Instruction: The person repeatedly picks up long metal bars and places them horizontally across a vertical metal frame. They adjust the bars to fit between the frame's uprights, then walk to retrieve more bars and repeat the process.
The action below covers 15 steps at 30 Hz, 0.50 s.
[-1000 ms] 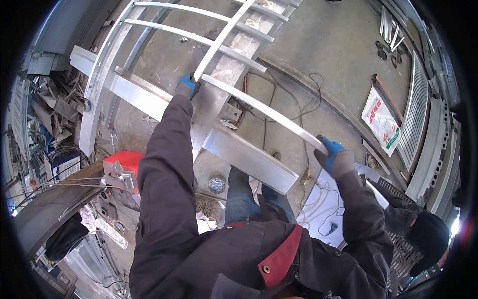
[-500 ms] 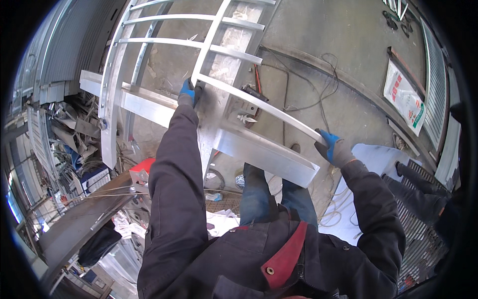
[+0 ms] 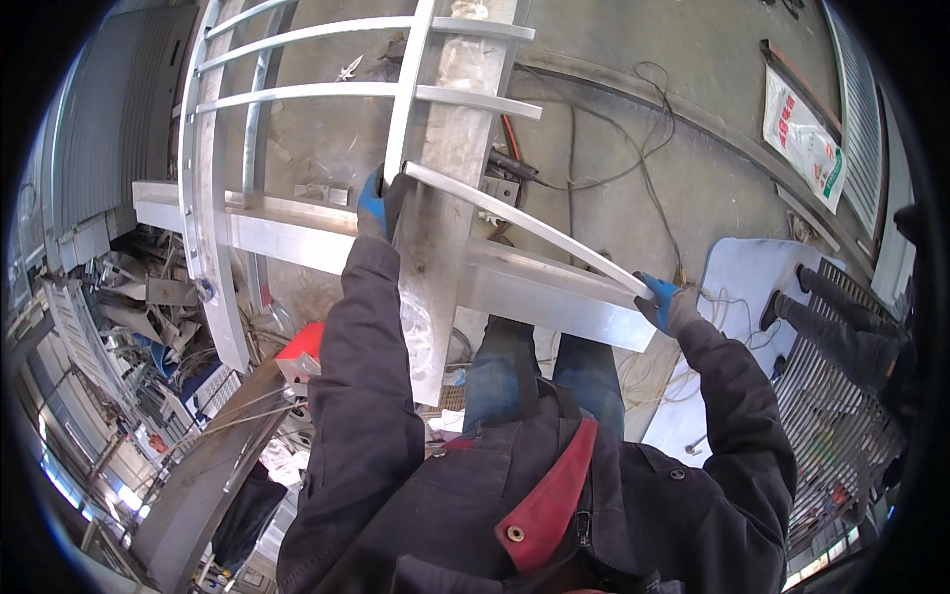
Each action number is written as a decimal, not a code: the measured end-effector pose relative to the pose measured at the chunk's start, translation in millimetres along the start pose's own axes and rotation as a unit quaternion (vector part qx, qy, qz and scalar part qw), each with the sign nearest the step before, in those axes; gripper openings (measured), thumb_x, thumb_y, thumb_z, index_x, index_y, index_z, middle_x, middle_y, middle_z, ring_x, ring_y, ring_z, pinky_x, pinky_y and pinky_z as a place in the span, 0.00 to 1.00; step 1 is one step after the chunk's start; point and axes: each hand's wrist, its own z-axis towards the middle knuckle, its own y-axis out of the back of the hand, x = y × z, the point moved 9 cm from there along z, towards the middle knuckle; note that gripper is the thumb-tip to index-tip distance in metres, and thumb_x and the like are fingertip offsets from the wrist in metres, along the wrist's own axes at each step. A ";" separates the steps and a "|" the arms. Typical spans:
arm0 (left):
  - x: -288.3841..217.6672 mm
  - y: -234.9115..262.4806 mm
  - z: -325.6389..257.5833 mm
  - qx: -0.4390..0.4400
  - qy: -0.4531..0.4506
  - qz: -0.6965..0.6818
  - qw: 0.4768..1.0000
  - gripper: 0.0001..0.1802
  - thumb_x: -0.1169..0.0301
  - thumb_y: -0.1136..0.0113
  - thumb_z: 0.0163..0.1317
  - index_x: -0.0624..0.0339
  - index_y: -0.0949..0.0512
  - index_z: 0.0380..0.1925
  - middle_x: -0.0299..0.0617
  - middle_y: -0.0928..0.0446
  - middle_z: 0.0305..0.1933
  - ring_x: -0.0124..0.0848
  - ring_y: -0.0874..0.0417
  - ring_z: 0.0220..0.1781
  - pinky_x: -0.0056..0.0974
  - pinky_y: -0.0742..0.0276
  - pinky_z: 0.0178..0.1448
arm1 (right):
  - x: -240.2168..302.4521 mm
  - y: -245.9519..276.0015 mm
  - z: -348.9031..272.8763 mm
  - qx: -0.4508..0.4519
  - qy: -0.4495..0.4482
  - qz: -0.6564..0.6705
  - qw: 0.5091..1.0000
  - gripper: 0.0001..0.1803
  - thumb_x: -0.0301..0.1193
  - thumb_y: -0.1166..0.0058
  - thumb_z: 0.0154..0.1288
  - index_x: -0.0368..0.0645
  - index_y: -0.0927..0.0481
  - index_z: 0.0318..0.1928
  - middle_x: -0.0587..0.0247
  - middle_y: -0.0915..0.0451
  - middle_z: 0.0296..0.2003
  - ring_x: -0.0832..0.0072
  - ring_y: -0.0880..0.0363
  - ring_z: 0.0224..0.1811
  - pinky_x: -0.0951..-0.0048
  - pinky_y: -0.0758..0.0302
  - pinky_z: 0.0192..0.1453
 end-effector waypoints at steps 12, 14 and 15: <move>-12.4 -2.4 -5.5 0.001 -0.013 0.128 0.992 0.32 0.66 0.29 0.62 0.63 0.25 0.65 0.30 0.24 0.41 0.18 0.29 0.35 0.26 0.32 0.37 | 123.1 219.6 -28.0 -0.140 0.148 -0.167 0.965 0.27 0.39 0.34 0.64 0.50 0.20 0.63 0.49 0.17 0.35 0.51 0.16 0.39 0.57 0.21 0.42; -8.1 -2.0 -2.1 -0.002 -0.017 0.141 0.990 0.31 0.66 0.29 0.63 0.66 0.25 0.64 0.38 0.20 0.49 0.25 0.23 0.47 0.32 0.26 0.51 | 129.1 240.3 -14.4 -0.108 0.131 -0.176 0.970 0.27 0.38 0.35 0.65 0.49 0.20 0.63 0.48 0.16 0.37 0.50 0.16 0.41 0.57 0.21 0.44; -5.5 1.2 -0.5 -0.020 -0.013 0.140 0.990 0.30 0.66 0.29 0.63 0.67 0.25 0.63 0.42 0.18 0.54 0.29 0.20 0.53 0.35 0.23 0.57 | 133.9 247.4 -10.9 -0.124 0.145 -0.170 0.967 0.27 0.38 0.35 0.65 0.49 0.20 0.63 0.47 0.16 0.37 0.49 0.16 0.41 0.56 0.21 0.44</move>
